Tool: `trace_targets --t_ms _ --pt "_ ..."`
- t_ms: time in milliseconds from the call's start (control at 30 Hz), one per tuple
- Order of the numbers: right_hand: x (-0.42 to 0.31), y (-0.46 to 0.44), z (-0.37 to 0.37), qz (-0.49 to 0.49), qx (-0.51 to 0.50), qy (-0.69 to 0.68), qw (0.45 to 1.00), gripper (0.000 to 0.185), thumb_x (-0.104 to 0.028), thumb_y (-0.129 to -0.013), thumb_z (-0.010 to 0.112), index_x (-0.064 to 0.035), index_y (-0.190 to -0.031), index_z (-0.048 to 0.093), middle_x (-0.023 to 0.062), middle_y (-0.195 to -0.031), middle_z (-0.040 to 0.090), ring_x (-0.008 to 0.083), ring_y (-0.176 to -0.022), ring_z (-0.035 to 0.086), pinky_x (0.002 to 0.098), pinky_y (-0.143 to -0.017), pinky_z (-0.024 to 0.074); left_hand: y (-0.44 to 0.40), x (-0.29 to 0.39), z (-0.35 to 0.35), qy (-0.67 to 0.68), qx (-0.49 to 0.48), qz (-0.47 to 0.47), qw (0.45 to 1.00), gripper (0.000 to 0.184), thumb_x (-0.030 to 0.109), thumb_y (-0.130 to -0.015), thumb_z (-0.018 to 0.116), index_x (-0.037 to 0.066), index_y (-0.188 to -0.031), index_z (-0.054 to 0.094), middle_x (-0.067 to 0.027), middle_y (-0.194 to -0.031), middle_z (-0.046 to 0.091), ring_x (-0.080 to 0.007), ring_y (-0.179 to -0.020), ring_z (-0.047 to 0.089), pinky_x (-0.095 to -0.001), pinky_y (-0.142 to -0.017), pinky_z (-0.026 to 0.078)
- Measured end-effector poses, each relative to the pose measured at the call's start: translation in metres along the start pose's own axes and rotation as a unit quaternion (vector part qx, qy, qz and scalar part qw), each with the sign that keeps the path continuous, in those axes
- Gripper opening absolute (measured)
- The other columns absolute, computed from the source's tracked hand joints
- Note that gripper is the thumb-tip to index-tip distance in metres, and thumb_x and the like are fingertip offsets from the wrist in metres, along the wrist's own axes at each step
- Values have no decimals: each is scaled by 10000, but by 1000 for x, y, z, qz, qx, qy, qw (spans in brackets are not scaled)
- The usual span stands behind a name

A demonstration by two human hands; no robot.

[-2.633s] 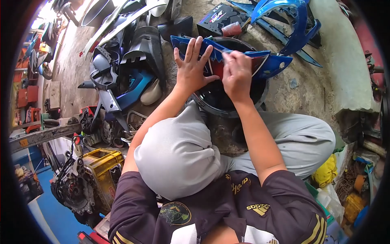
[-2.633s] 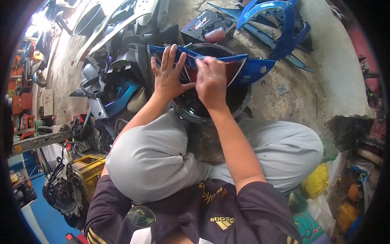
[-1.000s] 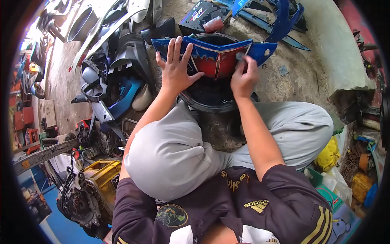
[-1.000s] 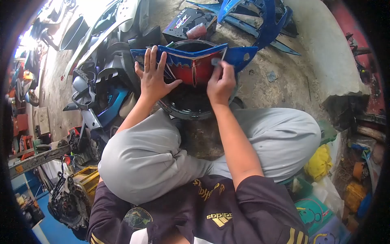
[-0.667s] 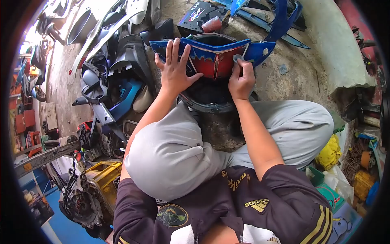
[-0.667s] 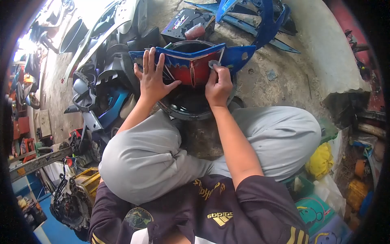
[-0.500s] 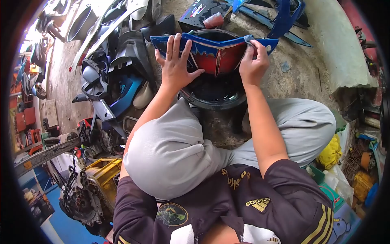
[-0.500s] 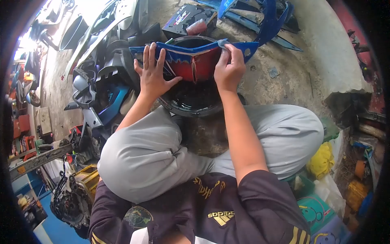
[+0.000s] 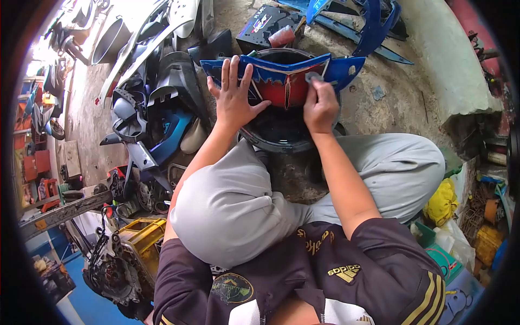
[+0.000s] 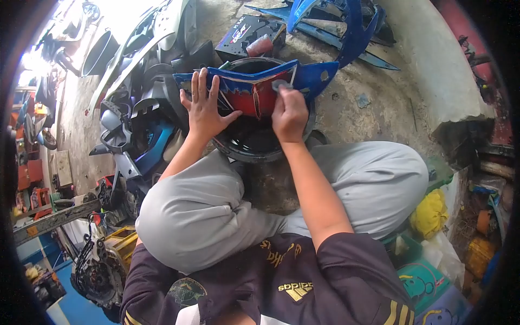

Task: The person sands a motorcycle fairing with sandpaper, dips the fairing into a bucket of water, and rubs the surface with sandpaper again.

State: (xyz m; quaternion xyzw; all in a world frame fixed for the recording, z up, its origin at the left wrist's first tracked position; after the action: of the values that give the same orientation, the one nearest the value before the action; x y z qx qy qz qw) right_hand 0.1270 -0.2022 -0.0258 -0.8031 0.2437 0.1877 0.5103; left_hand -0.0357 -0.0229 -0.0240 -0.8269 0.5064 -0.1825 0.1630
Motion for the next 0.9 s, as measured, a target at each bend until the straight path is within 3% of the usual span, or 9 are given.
trace_targets --t_ms 133,200,267,367,467,567,633,900 --pt "-2 -15 -1 -39 -12 -4 999 200 20 -950 716 -35 -1142 731 160 -980 716 380 -917 719 475 -818 585 0 0 0 -8 -14 -8 1000 1239 661 -673 949 136 -1670 434 -180 -1818 248 -387 -1703 179 -803 -1194 178" --pt "0 -41 -7 -1 8 5 1000 194 24 -958 704 -45 -1137 728 157 -963 714 373 -885 719 478 -787 582 0 -2 -2 2 -9 -5 1000 1216 638 -665 952 201 -1676 437 -164 -1811 272 -370 -1695 209 -802 -1189 172" --pt "-8 -47 -4 -21 25 0 999 197 37 -955 691 -36 -1135 725 166 -983 702 385 -915 697 492 -816 567 2 -3 -2 15 5 -3 1000 1216 626 -648 957 238 -1679 442 -157 -1804 293 -360 -1688 233 -798 -1188 172" --pt "-22 -4 15 -87 -32 -6 996 243 37 -914 720 -28 -1148 729 168 -1041 683 394 -958 676 487 -870 562 2 -2 0 27 19 -2 999 1230 623 -636 962 243 -1682 439 -155 -1801 303 -359 -1685 242 -797 -1189 172" --pt "-27 30 19 -67 -101 -42 992 264 51 -894 746 -39 -1142 759 174 -1072 712 380 -1005 691 469 -911 567 3 -2 -1 31 23 2 999 1239 630 -629 963 247 -1683 437 -152 -1799 311 -353 -1683 251 -797 -1185 181" --pt "-36 -7 9 -87 -45 -32 995 237 42 -905 737 -32 -1129 762 167 -1078 719 372 -1007 694 468 -912 570 3 -2 -1 -11 8 15 1000 1265 674 -646 955 148 -1673 436 -189 -1805 278 -375 -1696 209 -795 -1194 183" --pt "-41 -40 4 -49 -22 -34 998 198 39 -943 690 -32 -1115 758 165 -1080 727 381 -1012 706 472 -918 578 4 -2 0 -9 9 10 1000 1261 678 -642 955 154 -1670 444 -186 -1805 279 -375 -1696 209 -796 -1193 185" --pt "-29 -1 11 -61 -57 -25 996 222 31 -893 762 -20 -1107 731 154 -1007 711 382 -932 706 473 -861 586 1 -3 -1 3 14 4 1000 1229 663 -647 954 191 -1668 459 -165 -1804 293 -361 -1693 222 -790 -1193 180"
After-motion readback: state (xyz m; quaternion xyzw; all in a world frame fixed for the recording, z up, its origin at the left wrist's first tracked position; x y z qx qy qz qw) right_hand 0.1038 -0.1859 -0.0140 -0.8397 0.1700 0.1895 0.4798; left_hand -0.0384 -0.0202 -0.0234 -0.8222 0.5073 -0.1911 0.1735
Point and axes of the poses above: each hand's wrist, its own y-axis away from the middle knuckle, its own z-axis out of the palm, x = y × z, the point moved 6 cm from there along -y, towards the middle knuckle
